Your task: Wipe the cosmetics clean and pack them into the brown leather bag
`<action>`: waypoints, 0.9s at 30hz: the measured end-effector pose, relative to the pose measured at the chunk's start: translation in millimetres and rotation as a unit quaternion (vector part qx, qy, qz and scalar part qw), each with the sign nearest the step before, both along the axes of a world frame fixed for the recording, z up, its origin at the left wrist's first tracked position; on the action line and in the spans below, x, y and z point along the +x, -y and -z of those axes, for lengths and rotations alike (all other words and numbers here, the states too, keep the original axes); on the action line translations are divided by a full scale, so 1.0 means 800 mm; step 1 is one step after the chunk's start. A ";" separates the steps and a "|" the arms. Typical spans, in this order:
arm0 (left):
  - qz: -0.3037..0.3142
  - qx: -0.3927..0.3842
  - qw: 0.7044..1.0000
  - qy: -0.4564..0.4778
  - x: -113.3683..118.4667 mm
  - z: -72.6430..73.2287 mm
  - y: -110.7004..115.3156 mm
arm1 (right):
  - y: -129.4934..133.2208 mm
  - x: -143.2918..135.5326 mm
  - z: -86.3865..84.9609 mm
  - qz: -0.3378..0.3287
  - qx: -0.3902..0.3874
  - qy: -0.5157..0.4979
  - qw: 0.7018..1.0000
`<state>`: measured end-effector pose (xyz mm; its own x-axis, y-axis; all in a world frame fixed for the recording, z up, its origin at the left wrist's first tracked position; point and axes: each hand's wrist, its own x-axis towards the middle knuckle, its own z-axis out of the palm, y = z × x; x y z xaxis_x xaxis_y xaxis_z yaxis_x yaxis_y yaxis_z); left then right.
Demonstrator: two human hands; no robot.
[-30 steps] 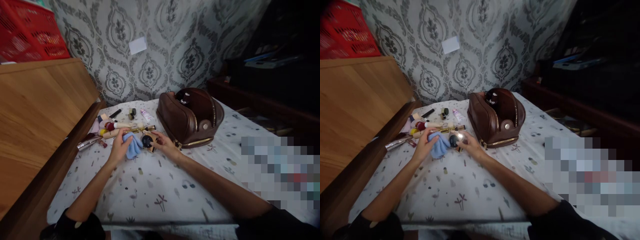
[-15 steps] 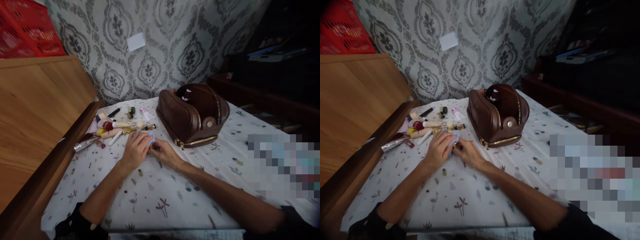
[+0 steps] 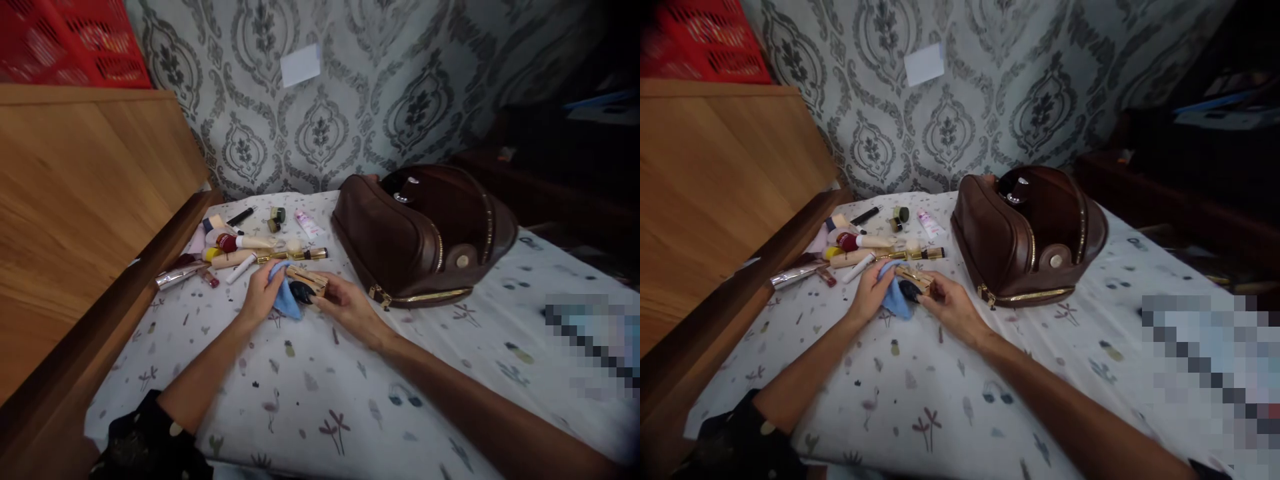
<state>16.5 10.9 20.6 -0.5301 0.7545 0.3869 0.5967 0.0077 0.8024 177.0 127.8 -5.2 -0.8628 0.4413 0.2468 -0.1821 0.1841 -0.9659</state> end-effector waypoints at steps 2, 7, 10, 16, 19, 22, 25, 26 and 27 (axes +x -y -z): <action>0.003 0.011 1.000 -0.004 0.002 0.002 0.000 | -0.002 0.002 -0.002 0.012 0.012 0.005 1.000; 0.019 0.057 0.995 -0.086 0.014 -0.004 0.004 | -0.003 0.009 -0.012 0.090 0.116 0.020 0.989; 0.037 0.072 0.988 -0.132 0.021 -0.008 0.007 | 0.000 0.013 -0.017 0.128 0.184 0.025 0.974; 0.068 0.081 0.974 -0.201 0.031 -0.009 0.010 | 0.004 0.019 -0.020 0.123 0.197 -0.002 0.973; 0.087 0.072 0.964 -0.239 0.029 -0.006 0.011 | -0.001 0.018 -0.018 0.118 0.121 -0.013 0.986; 0.087 0.049 0.965 -0.244 0.024 -0.004 0.011 | -0.007 0.014 -0.013 0.113 0.015 -0.028 0.993; 0.076 0.035 0.977 -0.197 0.019 -0.002 0.008 | -0.010 0.010 -0.009 0.113 -0.094 -0.037 0.988; 0.073 0.032 0.983 -0.165 0.017 -0.002 0.007 | -0.010 0.009 -0.008 0.109 -0.122 -0.040 0.986; 0.072 0.029 0.989 -0.124 0.015 -0.001 0.006 | -0.009 0.008 -0.008 0.102 -0.142 -0.044 0.984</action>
